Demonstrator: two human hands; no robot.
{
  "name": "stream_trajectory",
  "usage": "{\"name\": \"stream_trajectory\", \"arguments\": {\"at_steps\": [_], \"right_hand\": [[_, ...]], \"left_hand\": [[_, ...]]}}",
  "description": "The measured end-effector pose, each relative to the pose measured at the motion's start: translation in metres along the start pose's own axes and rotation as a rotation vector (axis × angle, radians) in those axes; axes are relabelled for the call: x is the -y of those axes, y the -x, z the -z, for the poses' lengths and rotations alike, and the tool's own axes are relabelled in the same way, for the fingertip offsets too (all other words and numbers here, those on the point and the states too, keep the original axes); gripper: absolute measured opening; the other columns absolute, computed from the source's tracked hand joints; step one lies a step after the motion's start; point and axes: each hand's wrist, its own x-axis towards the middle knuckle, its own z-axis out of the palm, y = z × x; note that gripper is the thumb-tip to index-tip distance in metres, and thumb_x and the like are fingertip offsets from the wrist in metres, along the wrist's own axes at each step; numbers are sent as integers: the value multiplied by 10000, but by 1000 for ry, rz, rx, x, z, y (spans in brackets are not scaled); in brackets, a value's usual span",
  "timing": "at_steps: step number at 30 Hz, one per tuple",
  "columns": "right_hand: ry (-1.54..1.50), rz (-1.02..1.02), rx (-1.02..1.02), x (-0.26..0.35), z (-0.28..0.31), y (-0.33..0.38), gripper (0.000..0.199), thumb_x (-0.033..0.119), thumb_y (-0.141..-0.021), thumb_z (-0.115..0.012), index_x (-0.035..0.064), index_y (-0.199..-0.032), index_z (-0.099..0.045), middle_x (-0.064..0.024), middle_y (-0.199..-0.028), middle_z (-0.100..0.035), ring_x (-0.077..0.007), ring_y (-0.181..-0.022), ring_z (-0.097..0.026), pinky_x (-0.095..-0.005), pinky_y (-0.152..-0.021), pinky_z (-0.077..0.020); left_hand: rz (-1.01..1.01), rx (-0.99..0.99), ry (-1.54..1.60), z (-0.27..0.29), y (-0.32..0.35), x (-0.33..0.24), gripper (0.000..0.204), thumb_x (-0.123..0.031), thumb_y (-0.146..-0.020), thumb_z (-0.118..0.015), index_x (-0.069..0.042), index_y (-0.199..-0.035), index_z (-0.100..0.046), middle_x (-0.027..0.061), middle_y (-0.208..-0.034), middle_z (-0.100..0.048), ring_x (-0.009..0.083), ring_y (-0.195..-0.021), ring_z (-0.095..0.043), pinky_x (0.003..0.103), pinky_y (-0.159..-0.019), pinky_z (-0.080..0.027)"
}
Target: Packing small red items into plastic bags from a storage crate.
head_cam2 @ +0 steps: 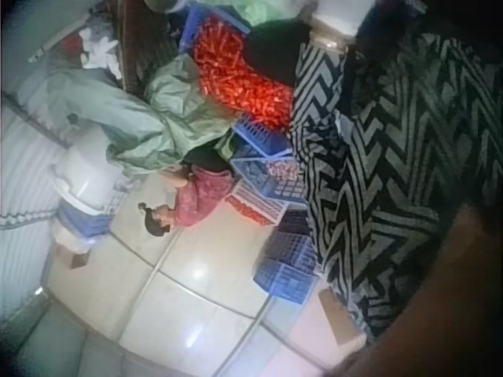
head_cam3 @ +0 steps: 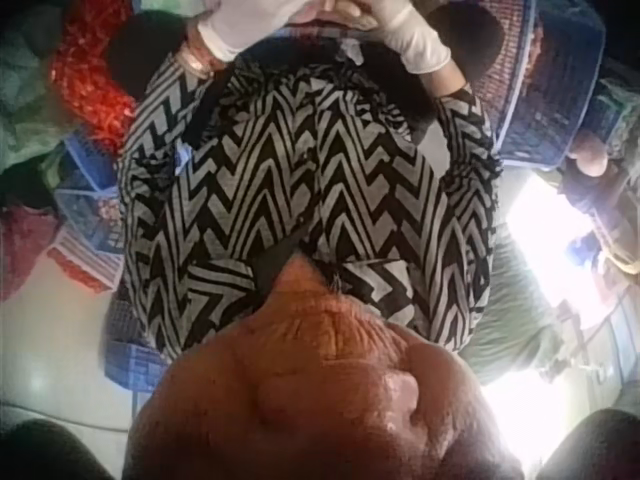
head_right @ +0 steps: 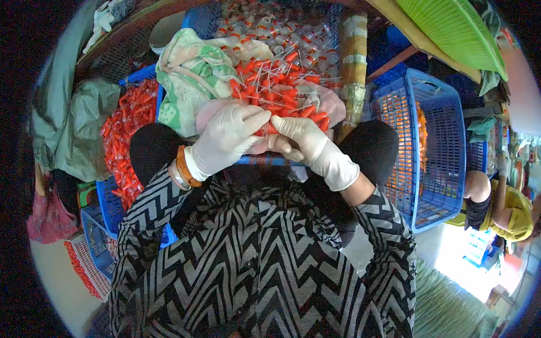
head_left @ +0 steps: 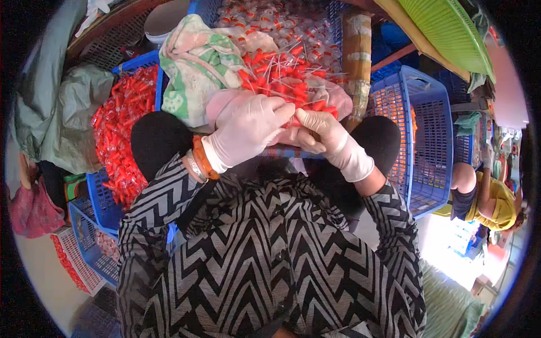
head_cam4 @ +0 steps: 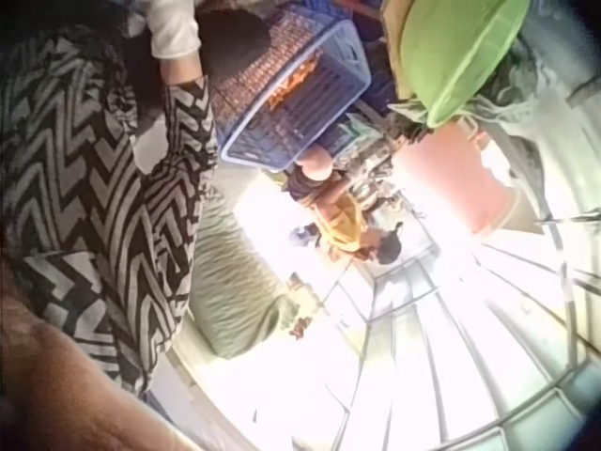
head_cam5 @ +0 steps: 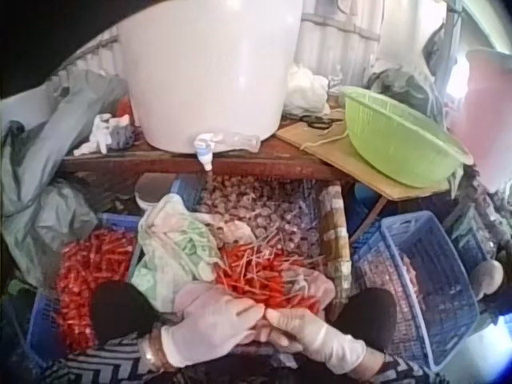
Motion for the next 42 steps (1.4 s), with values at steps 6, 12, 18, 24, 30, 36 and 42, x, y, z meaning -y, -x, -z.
{"name": "stream_trajectory", "arguments": {"at_steps": [6, 12, 18, 24, 30, 36, 42], "right_hand": [[641, 507, -404, -14, -18, -9, 273, 295, -924, -555, 33, -876, -615, -7, -634, -556, -49, -466, -415, -196, -413, -296], [303, 67, -112, -11, -13, -6, 325, 364, -937, -516, 51, -962, -600, -48, -739, -628, -76, -533, -513, -195, -496, -385], [1262, 603, -523, 31, 32, -46, 288, 284, -873, -582, 31, -1010, -592, -114, -810, -646, -235, -711, -621, -349, -676, -481], [1928, 718, -397, 16, 49, -85, 153, 148, -736, -611, 48, -850, -592, -126, -729, -612, -319, -724, -606, -436, -681, -454], [1775, 891, -471, 11, 61, -80, 80, 111, -672, -594, 111, -747, -621, -100, -698, -634, -275, -699, -632, -404, -661, -452], [1889, 724, -406, 5, 49, -85, 67, 105, -657, -586, 81, -704, -627, -103, -691, -637, -280, -680, -635, -403, -633, -465], [1815, 603, -409, 7, 36, -69, 99, 118, -613, -605, 61, -682, -646, -128, -685, -636, -311, -657, -629, -425, -660, -476]], "left_hand": [[304, -1, 382, -6, 14, 8, 304, -130, -683, -692, -21, -958, -623, 125, -786, -596, 283, -753, -580, 354, -695, -463], [124, -34, 60, 7, 22, -6, 341, -105, -730, -668, -28, -1052, -589, 125, -916, -577, 288, -853, -566, 357, -793, -451], [431, -409, -228, 84, 33, 24, 347, -46, -750, -680, -56, -1091, -621, 92, -1056, -633, 242, -1021, -573, 339, -915, -424], [498, -454, -908, 139, 59, 62, 362, -61, -776, -662, -34, -1132, -606, 215, -1258, -520, 347, -1125, -516, 417, -951, -385], [416, -237, -186, 53, -17, 68, 247, -82, -821, -617, -15, -1058, -632, 112, -1079, -634, 220, -1043, -580, 308, -920, -425], [499, 157, -80, -76, -115, 111, 257, -282, -799, -575, -119, -977, -666, 100, -961, -661, 296, -910, -620, 363, -789, -489], [416, 424, -261, -165, -163, 107, 396, -334, -765, -626, -100, -1085, -636, 131, -1087, -631, 312, -992, -601, 408, -851, -478]]}}
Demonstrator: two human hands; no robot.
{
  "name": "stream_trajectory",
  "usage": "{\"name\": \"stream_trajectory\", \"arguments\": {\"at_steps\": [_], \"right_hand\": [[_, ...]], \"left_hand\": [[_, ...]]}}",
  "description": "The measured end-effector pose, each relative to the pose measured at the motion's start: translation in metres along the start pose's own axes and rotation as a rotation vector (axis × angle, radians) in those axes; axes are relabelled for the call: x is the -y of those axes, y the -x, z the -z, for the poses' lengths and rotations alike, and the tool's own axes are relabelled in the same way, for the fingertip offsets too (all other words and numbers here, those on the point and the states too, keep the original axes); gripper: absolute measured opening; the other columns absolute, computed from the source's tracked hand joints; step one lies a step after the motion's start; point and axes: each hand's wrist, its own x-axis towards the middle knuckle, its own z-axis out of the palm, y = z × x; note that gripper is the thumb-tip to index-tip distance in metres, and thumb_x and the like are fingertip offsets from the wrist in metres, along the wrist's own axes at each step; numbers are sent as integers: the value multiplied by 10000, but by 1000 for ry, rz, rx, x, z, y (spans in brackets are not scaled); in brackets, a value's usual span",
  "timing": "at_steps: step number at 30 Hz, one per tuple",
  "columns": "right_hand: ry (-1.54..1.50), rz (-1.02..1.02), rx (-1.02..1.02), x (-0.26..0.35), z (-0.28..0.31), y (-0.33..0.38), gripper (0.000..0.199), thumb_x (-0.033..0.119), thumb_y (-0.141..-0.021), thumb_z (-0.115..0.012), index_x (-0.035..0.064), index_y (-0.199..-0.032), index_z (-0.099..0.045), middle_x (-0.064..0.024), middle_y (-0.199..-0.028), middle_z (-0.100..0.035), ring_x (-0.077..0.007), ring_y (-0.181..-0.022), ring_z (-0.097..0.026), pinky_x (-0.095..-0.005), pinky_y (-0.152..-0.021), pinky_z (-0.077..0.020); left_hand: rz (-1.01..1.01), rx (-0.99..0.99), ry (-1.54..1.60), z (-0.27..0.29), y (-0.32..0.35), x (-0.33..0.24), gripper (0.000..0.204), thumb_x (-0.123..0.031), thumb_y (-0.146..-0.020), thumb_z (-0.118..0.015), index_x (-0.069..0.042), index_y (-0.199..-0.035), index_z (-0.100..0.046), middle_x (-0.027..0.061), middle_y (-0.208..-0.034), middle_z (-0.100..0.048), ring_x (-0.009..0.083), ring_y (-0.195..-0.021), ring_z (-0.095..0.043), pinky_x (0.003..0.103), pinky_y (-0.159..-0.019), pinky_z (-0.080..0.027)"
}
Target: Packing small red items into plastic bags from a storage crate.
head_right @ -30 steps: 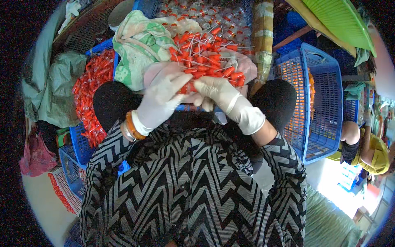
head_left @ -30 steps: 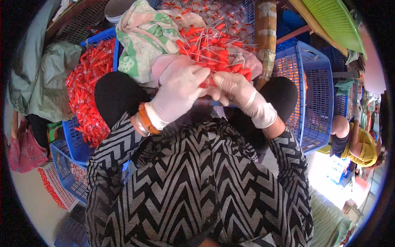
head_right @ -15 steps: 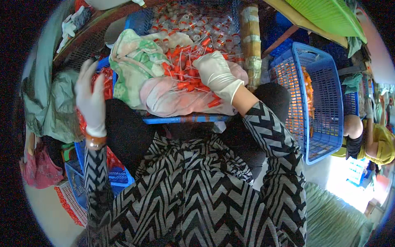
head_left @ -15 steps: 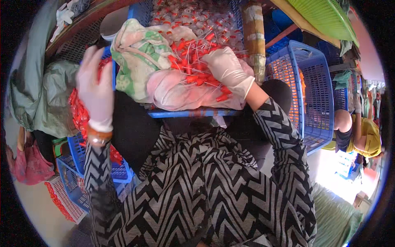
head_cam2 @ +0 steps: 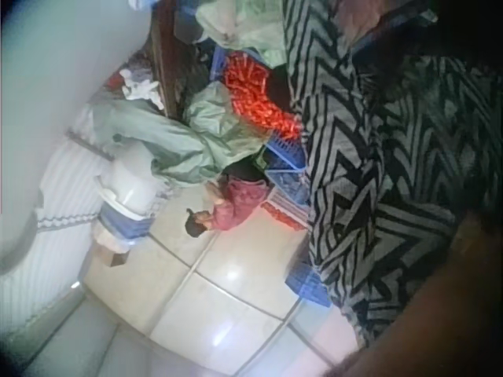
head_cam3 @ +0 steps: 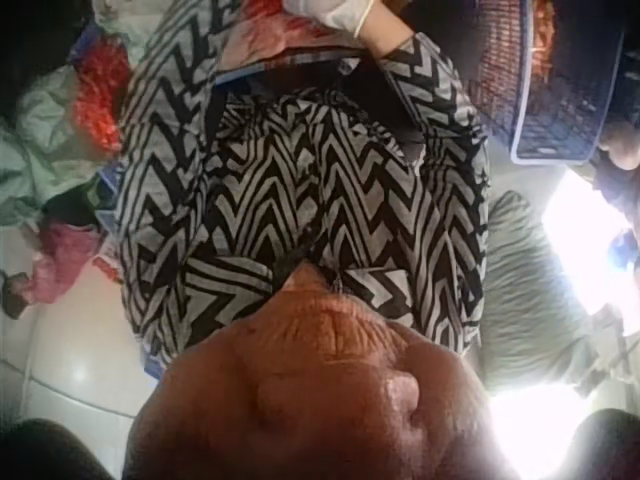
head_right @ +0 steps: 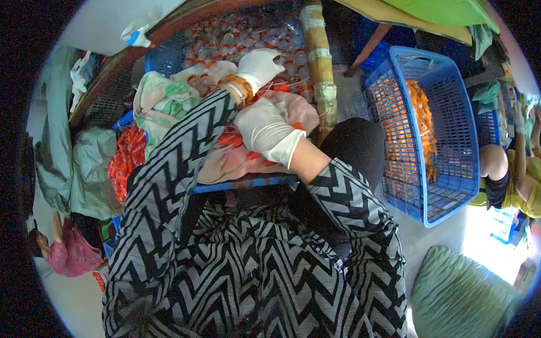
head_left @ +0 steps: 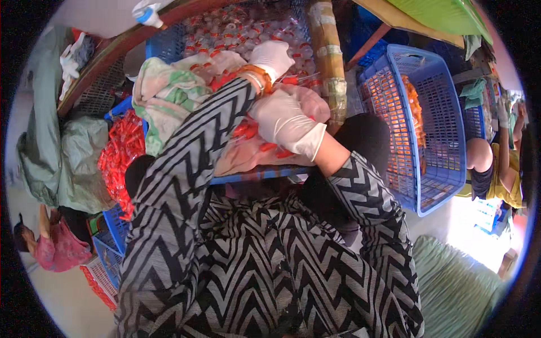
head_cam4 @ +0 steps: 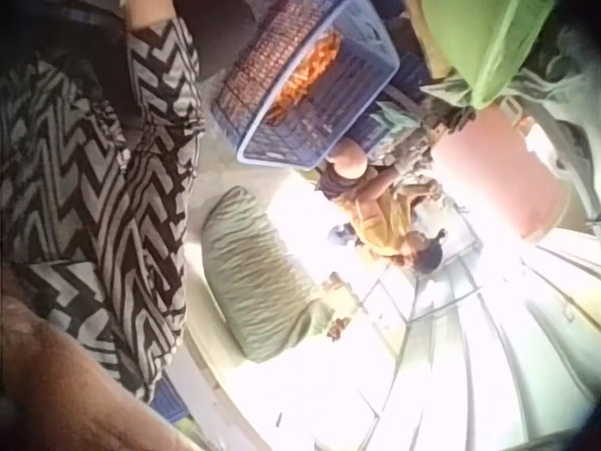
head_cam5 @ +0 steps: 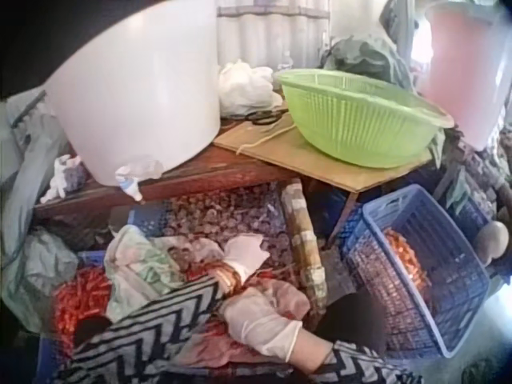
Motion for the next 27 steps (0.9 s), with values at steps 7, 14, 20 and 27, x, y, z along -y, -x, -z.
{"name": "stream_trajectory", "arguments": {"at_steps": [7, 14, 20, 27], "right_hand": [[7, -31, 190, 4, 8, -2, 114, 115, -647, -601, 39, -703, -666, -148, -682, -640, -324, -658, -641, -424, -602, -506], [-156, -141, 64, -7, 28, 2, 116, 99, -679, -599, 99, -781, -654, -127, -748, -645, -295, -706, -638, -388, -663, -499], [-1488, -282, -66, 3, 49, -8, 215, 142, -819, -564, 56, -992, -660, -58, -962, -661, -175, -771, -623, -266, -733, -482], [-2256, -338, 115, 4, 31, 4, 342, 203, -944, -462, -98, -1088, -539, 11, -738, -495, -47, -497, -354, -183, -464, -281]], "left_hand": [[-79, -251, 91, -26, -7, 14, 226, -267, -750, -652, -60, -838, -659, 134, -867, -666, 325, -812, -640, 417, -723, -508], [111, -232, 1210, 55, 51, 24, 338, -16, -796, -656, -15, -1130, -604, 73, -1039, -651, 136, -911, -610, 261, -791, -492], [162, -541, 1300, 110, 110, 75, 324, -58, -850, -607, -18, -1170, -573, 62, -1064, -626, 130, -922, -596, 261, -801, -485], [170, -770, 1336, 115, 112, 109, 361, 1, -773, -643, 10, -1129, -580, 59, -977, -635, 119, -859, -591, 236, -746, -482]]}}
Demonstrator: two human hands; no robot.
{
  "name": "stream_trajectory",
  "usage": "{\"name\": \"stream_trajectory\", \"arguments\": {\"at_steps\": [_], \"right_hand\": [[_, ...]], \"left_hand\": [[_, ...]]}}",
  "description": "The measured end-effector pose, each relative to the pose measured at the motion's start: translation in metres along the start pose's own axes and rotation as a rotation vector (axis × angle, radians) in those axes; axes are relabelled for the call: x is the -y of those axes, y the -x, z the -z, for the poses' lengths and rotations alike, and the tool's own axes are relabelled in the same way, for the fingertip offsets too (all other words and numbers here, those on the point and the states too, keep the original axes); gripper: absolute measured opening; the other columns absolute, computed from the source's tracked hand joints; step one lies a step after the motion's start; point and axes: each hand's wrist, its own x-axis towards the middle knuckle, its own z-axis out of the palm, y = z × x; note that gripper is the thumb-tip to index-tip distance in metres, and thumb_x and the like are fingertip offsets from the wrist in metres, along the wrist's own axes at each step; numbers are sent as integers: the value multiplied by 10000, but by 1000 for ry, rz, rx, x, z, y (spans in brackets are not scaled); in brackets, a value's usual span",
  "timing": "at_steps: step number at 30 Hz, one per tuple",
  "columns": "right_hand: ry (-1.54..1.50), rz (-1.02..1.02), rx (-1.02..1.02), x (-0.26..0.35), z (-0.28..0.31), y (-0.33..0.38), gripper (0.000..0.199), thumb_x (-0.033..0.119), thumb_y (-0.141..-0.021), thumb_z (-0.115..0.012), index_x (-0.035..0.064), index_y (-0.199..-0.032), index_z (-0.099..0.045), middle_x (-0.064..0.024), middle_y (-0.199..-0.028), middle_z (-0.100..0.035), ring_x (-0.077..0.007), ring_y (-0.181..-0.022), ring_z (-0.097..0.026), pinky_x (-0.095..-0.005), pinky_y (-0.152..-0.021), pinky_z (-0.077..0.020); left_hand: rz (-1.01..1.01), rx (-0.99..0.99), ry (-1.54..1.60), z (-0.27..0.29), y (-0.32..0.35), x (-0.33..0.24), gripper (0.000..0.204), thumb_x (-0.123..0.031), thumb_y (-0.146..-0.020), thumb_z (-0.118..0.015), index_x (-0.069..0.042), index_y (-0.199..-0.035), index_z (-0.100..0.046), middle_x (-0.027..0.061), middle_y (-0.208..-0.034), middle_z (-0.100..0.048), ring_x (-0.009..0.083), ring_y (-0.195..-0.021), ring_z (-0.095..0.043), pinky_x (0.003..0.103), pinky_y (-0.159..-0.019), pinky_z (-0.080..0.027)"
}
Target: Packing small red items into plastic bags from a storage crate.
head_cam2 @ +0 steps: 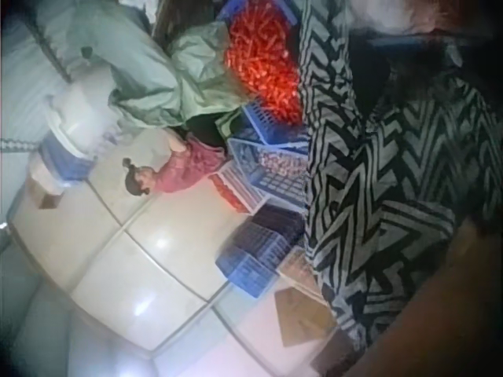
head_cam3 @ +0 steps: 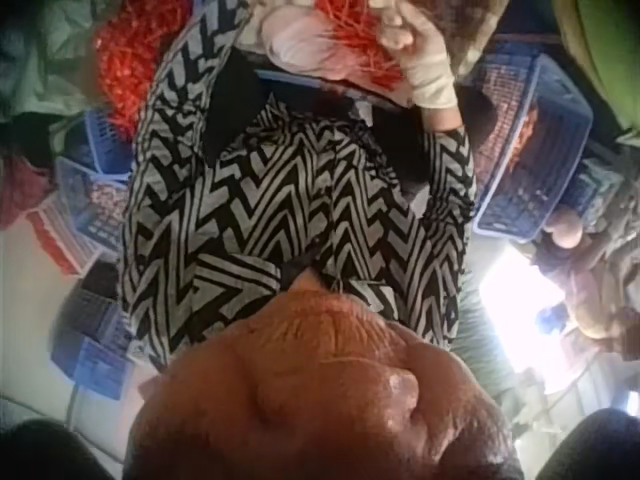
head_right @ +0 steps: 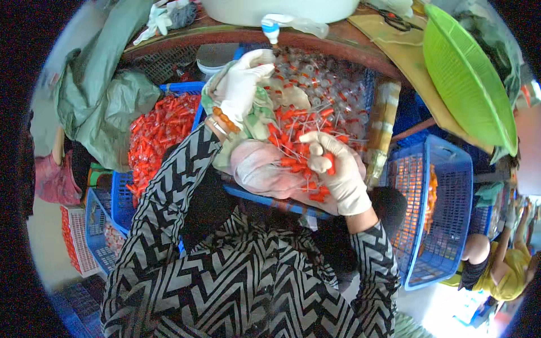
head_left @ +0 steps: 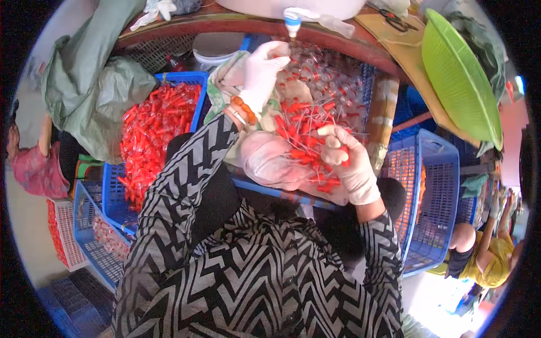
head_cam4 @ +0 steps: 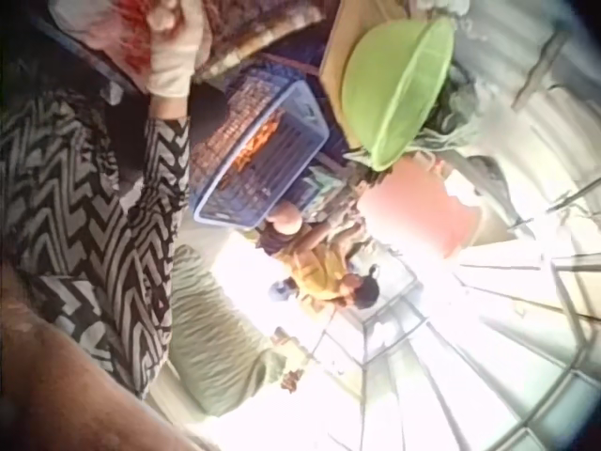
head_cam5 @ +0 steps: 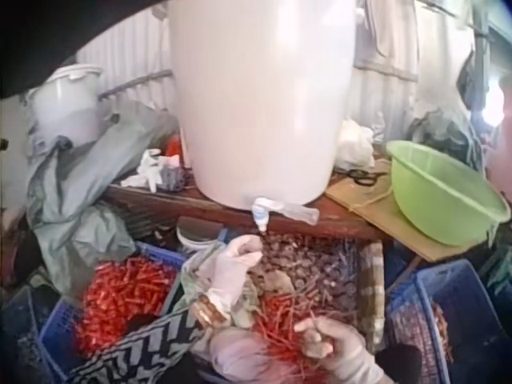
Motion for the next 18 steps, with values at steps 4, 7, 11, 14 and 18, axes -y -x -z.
{"name": "stream_trajectory", "arguments": {"at_steps": [4, 7, 11, 14, 18], "right_hand": [[37, -2, -97, -6, -14, -3, 343, 222, -944, -475, -89, -1063, -556, -7, -690, -519, -55, -466, -356, -194, -445, -306], [113, 69, -178, 2, -33, -3, 351, 277, -941, -491, -35, -1084, -568, -5, -693, -546, -58, -462, -368, -205, -442, -327], [483, 201, -279, 31, -57, -21, 419, 401, -973, -396, 52, -1112, -583, 70, -633, -423, -46, -468, -314, -200, -459, -249], [842, 433, -320, 60, -98, -46, 499, 471, -971, -354, 55, -1088, -604, 76, -655, -444, -38, -523, -335, -189, -492, -249], [854, 627, -378, 87, -105, -81, 435, 456, -949, -432, 69, -1016, -619, 43, -740, -566, -42, -544, -388, -185, -523, -284]], "left_hand": [[-168, 38, -164, 4, -9, 3, 384, -29, -732, -686, 12, -1104, -601, 69, -977, -652, 101, -879, -589, 236, -775, -479], [-133, 84, -103, 1, -14, 0, 387, -27, -794, -651, 25, -1164, -555, 73, -1035, -632, 123, -932, -591, 247, -830, -471], [-144, 75, -107, 0, -10, -8, 370, -35, -790, -662, 23, -1141, -563, 64, -1035, -634, 121, -920, -595, 243, -819, -474], [-204, -10, -164, -2, -11, -11, 362, -48, -786, -676, 14, -1126, -569, 53, -1023, -637, 106, -907, -590, 239, -798, -474], [-75, 87, -149, -11, -15, -6, 352, -55, -777, -689, 5, -1107, -582, 37, -981, -639, 93, -873, -586, 232, -770, -472]]}}
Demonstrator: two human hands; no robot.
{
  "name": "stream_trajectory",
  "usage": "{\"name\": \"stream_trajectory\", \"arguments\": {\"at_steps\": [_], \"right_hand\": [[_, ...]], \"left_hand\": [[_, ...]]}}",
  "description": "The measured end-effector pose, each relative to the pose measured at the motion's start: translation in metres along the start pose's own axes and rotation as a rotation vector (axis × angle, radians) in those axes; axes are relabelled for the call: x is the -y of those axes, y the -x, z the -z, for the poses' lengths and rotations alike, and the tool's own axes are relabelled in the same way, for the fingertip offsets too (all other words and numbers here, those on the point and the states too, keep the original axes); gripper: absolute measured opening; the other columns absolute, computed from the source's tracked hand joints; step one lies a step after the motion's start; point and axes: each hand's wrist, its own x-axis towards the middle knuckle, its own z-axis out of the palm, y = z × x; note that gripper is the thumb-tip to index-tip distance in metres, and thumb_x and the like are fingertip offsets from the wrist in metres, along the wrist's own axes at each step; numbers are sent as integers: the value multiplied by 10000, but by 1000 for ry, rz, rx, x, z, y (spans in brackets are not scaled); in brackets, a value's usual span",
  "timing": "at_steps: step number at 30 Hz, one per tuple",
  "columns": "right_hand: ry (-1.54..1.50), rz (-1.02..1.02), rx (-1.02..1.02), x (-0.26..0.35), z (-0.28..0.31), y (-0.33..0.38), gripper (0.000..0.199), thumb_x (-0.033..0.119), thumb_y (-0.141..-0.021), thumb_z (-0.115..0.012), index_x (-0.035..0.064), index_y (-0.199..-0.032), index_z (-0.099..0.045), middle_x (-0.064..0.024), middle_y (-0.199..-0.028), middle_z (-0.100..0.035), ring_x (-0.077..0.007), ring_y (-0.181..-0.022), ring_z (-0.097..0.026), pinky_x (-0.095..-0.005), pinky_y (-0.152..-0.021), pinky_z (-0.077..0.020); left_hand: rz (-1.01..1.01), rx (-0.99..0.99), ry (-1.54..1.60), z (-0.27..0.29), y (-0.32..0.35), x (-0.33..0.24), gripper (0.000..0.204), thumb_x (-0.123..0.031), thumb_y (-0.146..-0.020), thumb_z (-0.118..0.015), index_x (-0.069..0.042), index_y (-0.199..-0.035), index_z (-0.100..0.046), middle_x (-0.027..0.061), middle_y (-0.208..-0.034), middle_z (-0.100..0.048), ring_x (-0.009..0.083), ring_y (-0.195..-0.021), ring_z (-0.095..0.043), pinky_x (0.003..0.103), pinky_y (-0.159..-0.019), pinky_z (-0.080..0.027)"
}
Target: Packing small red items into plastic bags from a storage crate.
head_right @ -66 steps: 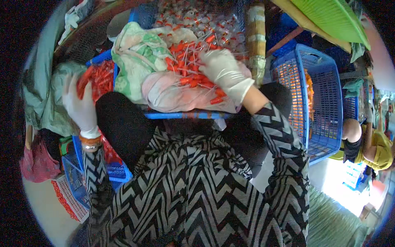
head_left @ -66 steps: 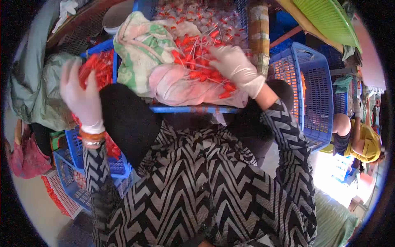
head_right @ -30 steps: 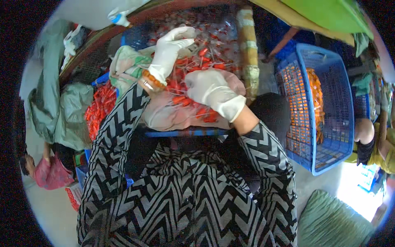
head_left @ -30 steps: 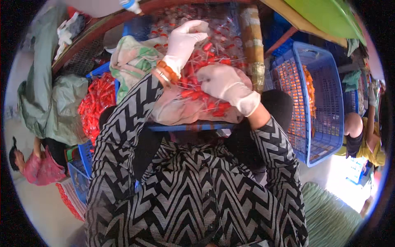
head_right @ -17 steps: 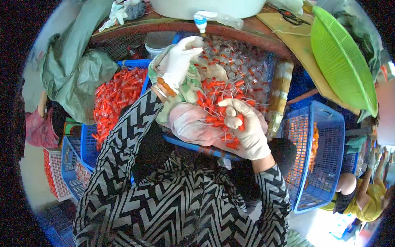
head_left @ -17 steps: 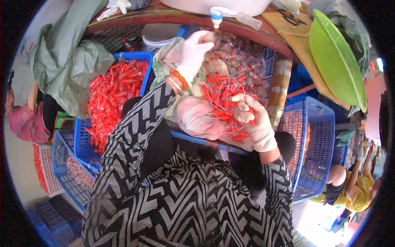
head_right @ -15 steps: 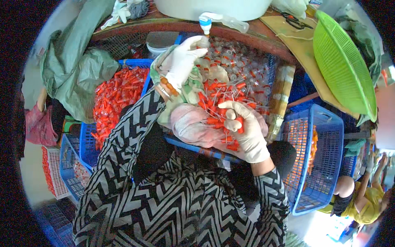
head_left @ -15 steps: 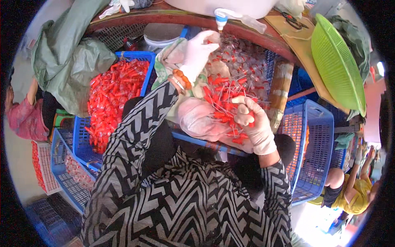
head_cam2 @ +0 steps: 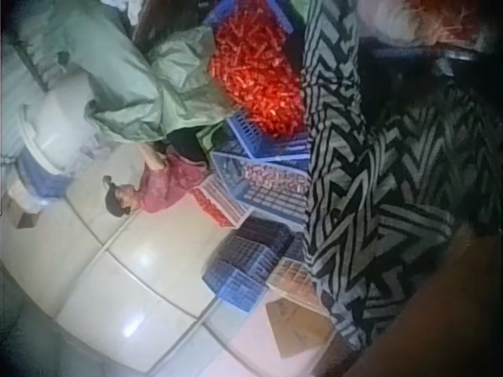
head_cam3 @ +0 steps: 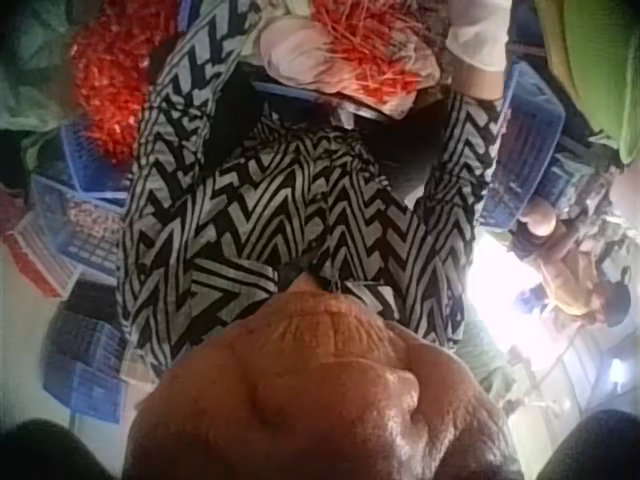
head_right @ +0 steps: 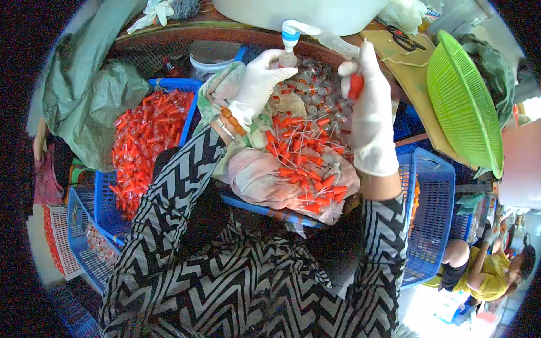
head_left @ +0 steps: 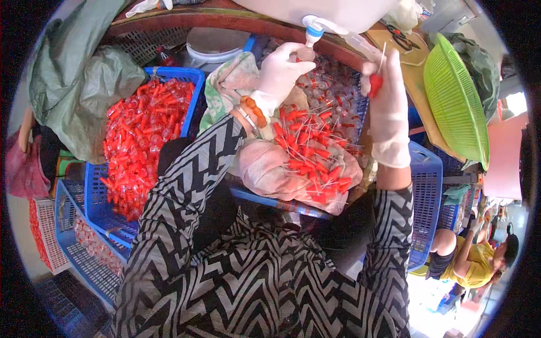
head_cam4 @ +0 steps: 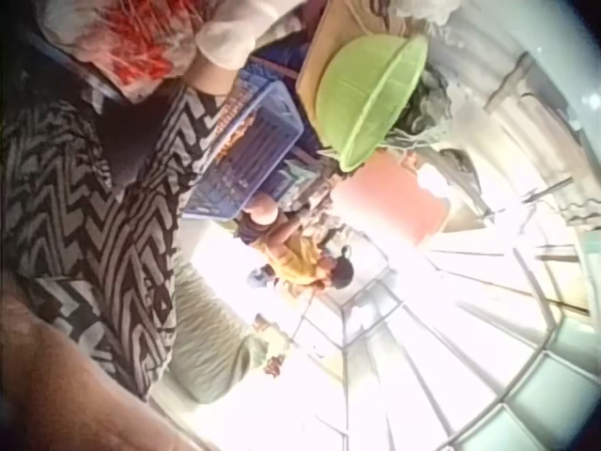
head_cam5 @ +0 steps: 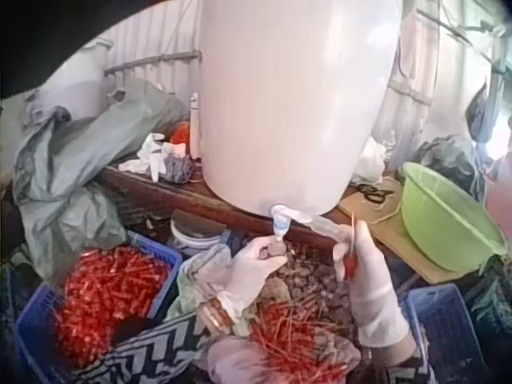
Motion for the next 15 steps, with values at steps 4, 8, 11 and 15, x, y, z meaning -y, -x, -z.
{"name": "stream_trajectory", "arguments": {"at_steps": [4, 8, 11, 15], "right_hand": [[-137, -2, 40, -18, -16, -5, 395, 388, -944, -474, 37, -1047, -623, 8, -732, -603, -64, -560, -419, -199, -529, -319], [-193, -219, 11, -44, -11, 4, 411, 370, -942, -488, -3, -1059, -614, 13, -692, -572, -60, -544, -418, -189, -501, -314], [-185, -227, 39, -42, -9, 6, 412, 376, -938, -500, -3, -1051, -616, 14, -680, -568, -60, -534, -422, -188, -490, -311], [-176, -220, 61, -38, -8, 8, 428, 394, -938, -492, 0, -1043, -621, 15, -683, -568, -55, -538, -422, -187, -492, -312]], "left_hand": [[19, 2, 41, 5, -1, -1, 334, -51, -774, -690, -2, -1090, -594, 26, -949, -639, 87, -855, -586, 226, -759, -471], [74, 3, 68, 8, 2, -5, 329, -51, -779, -685, -6, -1092, -595, 24, -953, -638, 88, -855, -586, 226, -763, -472], [35, 0, 88, 4, 2, 2, 327, -50, -782, -682, -4, -1093, -594, 25, -959, -637, 92, -862, -588, 226, -771, -472], [21, -2, 80, 2, 3, 0, 330, -46, -783, -677, -2, -1098, -591, 30, -969, -639, 96, -877, -591, 228, -782, -473]]}}
